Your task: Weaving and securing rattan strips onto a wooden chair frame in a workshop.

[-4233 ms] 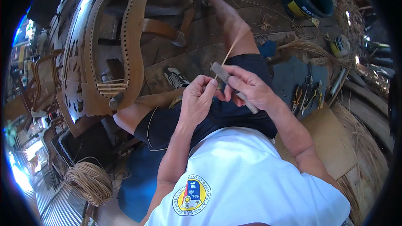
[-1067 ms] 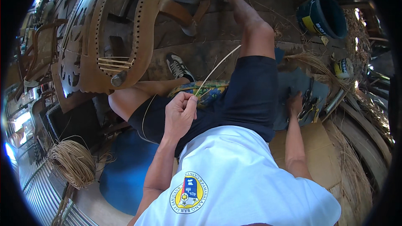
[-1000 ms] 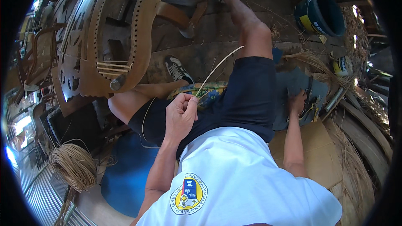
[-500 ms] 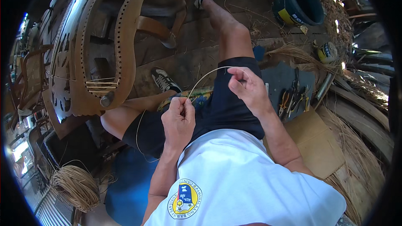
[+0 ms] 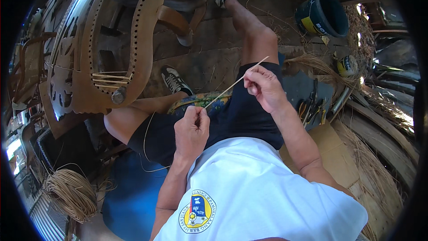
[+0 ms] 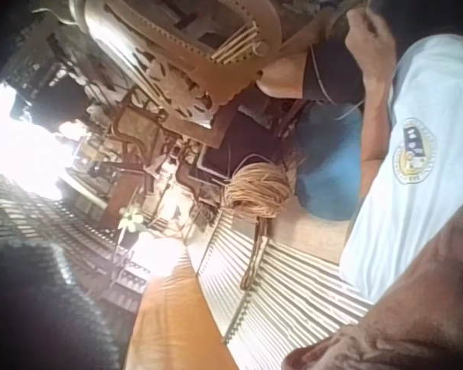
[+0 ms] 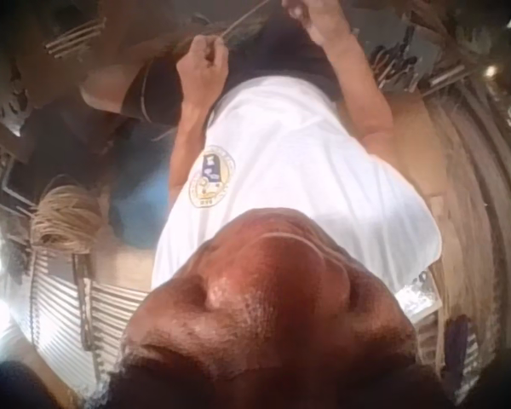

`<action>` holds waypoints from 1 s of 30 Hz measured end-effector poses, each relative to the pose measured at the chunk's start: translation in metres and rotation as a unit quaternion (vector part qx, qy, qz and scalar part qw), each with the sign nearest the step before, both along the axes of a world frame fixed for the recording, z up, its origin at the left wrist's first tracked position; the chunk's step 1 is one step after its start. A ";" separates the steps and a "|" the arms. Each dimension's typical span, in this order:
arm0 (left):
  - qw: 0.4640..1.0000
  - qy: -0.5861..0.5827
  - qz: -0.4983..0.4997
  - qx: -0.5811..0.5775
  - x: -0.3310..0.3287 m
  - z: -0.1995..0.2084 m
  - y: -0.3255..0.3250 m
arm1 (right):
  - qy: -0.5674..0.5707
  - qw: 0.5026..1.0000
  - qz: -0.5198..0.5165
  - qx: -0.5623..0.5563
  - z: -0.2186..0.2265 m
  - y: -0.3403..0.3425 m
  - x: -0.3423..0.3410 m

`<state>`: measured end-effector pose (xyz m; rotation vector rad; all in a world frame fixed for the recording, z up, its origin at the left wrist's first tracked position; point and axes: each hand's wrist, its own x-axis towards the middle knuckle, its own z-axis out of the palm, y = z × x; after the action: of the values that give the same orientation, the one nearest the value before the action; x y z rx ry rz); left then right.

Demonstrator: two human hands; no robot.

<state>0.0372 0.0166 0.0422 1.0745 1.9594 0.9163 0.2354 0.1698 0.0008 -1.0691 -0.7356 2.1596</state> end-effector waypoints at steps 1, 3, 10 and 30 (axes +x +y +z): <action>1.000 -0.001 0.002 -0.001 0.002 -0.001 0.000 | 0.061 0.997 -0.014 -0.047 0.004 0.002 0.002; 0.999 -0.026 -0.029 0.035 0.008 -0.001 0.002 | 0.089 0.995 -0.042 -0.028 0.022 0.017 0.016; 0.997 -0.035 -0.044 0.055 0.013 0.015 0.008 | -0.096 0.977 -0.123 0.147 0.035 0.057 0.041; 1.000 -0.027 0.003 -0.011 0.008 0.013 0.007 | -0.190 0.970 0.007 0.154 0.028 0.005 0.030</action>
<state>0.0457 0.0240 0.0556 1.0221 1.9245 0.9156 0.2650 0.1752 0.0291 -1.3200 -1.2111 1.7886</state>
